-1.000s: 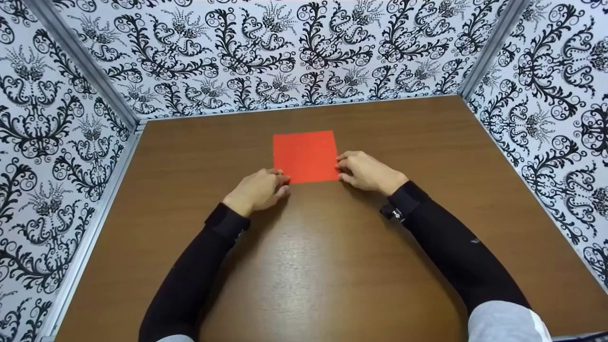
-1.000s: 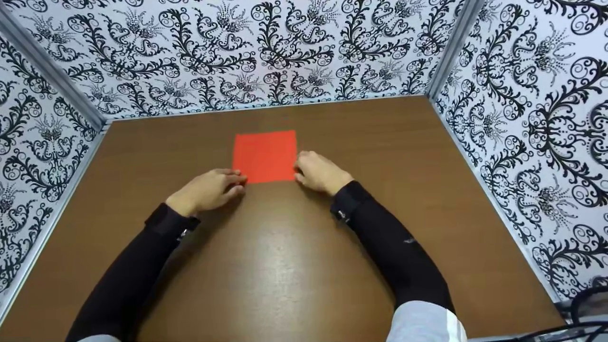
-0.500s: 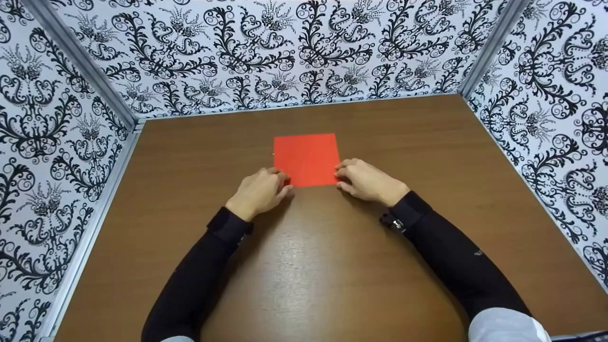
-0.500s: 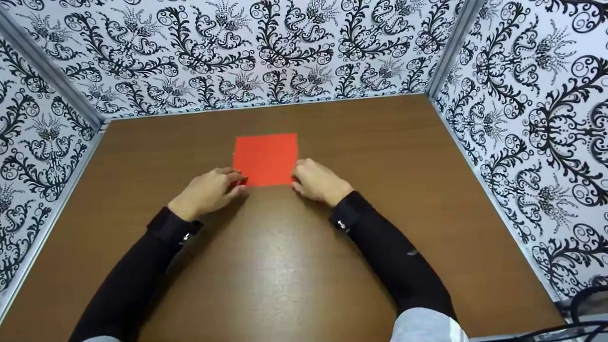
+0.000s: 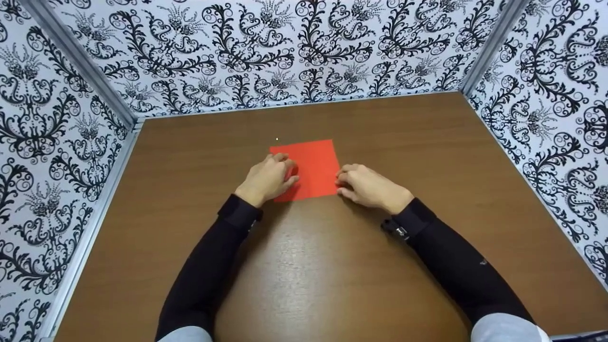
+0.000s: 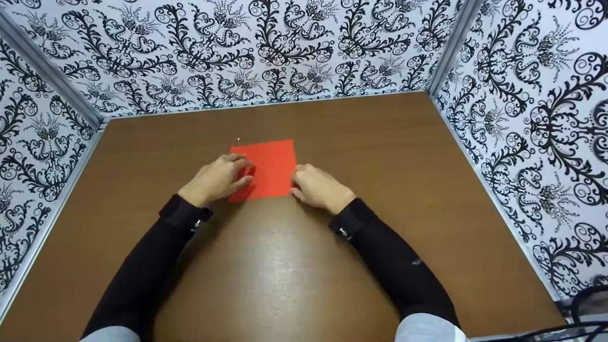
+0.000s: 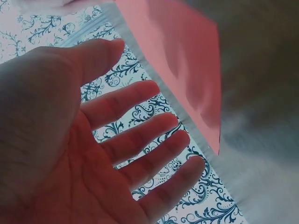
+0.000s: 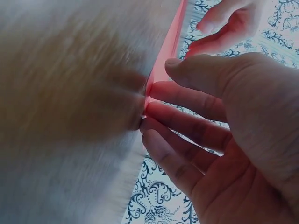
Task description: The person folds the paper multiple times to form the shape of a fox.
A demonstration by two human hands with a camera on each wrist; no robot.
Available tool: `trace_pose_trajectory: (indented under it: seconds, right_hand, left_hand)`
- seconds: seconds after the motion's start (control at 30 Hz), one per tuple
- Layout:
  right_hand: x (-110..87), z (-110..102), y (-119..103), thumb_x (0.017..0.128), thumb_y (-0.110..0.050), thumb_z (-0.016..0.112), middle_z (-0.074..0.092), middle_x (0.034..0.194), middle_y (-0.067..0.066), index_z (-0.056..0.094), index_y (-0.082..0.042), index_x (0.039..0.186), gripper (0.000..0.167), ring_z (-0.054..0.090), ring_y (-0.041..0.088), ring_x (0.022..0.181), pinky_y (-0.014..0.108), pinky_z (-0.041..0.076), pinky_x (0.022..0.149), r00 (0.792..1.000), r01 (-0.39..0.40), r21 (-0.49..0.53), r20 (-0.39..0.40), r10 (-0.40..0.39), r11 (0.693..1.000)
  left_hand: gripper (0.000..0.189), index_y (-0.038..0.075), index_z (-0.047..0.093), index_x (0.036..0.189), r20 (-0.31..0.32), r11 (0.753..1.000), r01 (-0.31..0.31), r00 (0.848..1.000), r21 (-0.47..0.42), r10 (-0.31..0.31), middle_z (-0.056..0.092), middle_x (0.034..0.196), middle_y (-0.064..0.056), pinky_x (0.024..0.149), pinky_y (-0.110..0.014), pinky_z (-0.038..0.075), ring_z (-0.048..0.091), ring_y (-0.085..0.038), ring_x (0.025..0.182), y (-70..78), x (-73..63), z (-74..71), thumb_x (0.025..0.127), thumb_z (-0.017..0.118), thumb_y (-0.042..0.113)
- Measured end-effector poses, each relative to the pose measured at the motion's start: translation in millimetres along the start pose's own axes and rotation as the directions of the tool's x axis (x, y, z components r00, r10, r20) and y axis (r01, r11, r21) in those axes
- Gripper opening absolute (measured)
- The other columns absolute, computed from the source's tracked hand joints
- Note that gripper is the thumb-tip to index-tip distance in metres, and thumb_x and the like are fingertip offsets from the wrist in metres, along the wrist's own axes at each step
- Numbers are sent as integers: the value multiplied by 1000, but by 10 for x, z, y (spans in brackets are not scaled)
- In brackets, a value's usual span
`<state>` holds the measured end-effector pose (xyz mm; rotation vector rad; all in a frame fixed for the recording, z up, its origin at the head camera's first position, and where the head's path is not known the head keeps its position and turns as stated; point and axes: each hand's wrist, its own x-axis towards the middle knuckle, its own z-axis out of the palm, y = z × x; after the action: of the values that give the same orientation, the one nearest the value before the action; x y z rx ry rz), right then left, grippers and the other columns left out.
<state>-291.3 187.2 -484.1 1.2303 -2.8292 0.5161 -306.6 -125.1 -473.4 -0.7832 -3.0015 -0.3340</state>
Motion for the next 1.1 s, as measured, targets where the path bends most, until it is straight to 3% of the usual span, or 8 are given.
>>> trace_pose_trajectory:
  seconds: [0.17,0.37,0.57,0.83,1.1]
  right_hand:
    - [-35,1,-32,111,-13,79,81,123,18,86,-3,114,13,80,35,114,53,66,106,1000,12,2,-6,-12,1000]
    - [-56,-2,-71,110,-11,80,81,115,16,86,-4,108,10,79,32,106,51,67,99,999,37,16,1,-37,999]
    - [-47,-34,-48,111,-9,79,77,106,14,85,-3,106,10,75,29,95,46,66,86,999,52,30,-17,-51,998]
    - [-26,-51,-60,111,-11,79,81,117,17,86,-1,117,14,79,32,107,50,68,99,999,33,46,-6,-33,998]
    - [1,-27,-48,110,-12,81,83,124,18,86,1,121,17,80,36,115,53,67,107,999,47,42,6,-48,998]
  left_hand:
    - [56,10,68,160,67,999,36,997,-13,-35,57,175,-24,136,-63,47,55,-48,165,-33,94,29,113,77,38]
    - [68,14,58,172,152,994,102,984,-37,-95,46,184,-22,131,-67,51,47,-51,170,-102,94,99,114,76,43]
    - [71,12,56,173,150,993,114,983,-41,-107,45,185,-23,134,-64,49,47,-50,170,-120,92,121,114,75,45]
    - [72,8,54,174,143,994,105,984,-4,-104,46,184,-24,146,-58,32,46,-50,171,-69,79,151,116,72,46]
    - [72,11,53,175,148,993,115,982,-6,-113,46,184,-23,140,-63,40,44,-50,172,-32,37,147,116,70,48]
